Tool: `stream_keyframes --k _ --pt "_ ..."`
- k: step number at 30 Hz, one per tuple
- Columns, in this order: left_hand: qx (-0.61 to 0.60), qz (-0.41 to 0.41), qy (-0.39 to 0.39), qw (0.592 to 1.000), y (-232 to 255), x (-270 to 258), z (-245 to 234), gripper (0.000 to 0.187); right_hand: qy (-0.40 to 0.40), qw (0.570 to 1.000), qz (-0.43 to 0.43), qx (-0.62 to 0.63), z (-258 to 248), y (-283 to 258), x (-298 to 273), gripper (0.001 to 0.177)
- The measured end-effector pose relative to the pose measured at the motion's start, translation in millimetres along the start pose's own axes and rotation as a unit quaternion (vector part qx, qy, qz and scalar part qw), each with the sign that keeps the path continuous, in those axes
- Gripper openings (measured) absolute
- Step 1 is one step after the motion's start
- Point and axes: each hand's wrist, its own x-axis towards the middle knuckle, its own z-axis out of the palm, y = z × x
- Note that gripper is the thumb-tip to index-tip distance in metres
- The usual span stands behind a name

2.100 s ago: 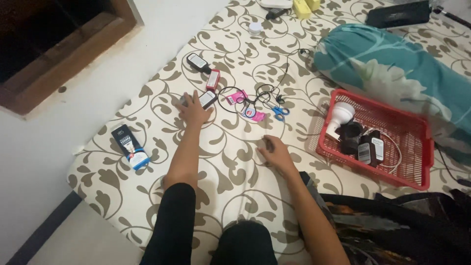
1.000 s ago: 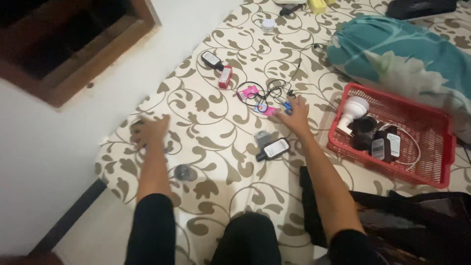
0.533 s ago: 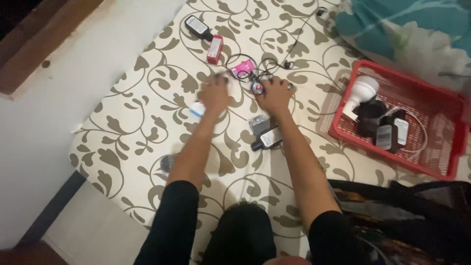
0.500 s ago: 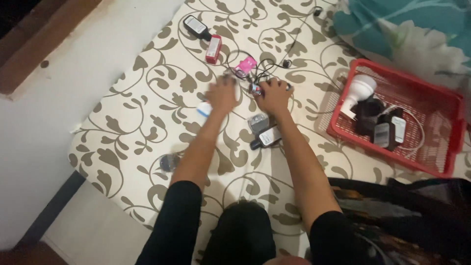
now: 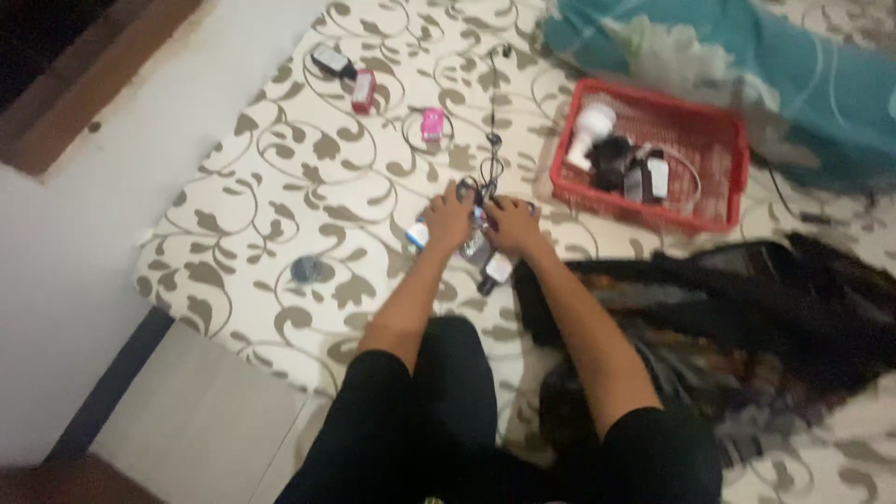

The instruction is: Organize various small items into a red basket on a bed.

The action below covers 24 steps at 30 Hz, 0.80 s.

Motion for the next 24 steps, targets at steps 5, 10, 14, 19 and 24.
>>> stream_keyframes --k 5,10,14,19,24 --pt "-0.022 -0.077 0.149 0.986 24 -19 8 0.063 0.088 0.986 -0.079 0.118 -22 40 -50 0.053" --pt "-0.128 -0.097 0.189 0.969 99 -63 -23 0.071 0.115 0.989 -0.010 0.087 -74 37 -103 0.048" --pt "-0.042 -0.009 -0.057 0.997 126 -73 19 0.073 0.014 0.997 0.074 0.017 -97 28 -144 0.074" --pt "-0.018 0.014 -0.017 1.000 132 -77 21 0.075 -0.050 0.980 0.189 -0.026 -99 41 -188 0.071" --pt "-0.178 0.045 -0.108 0.977 112 -49 19 0.082 0.071 0.961 0.220 0.152 -60 101 -205 0.033"
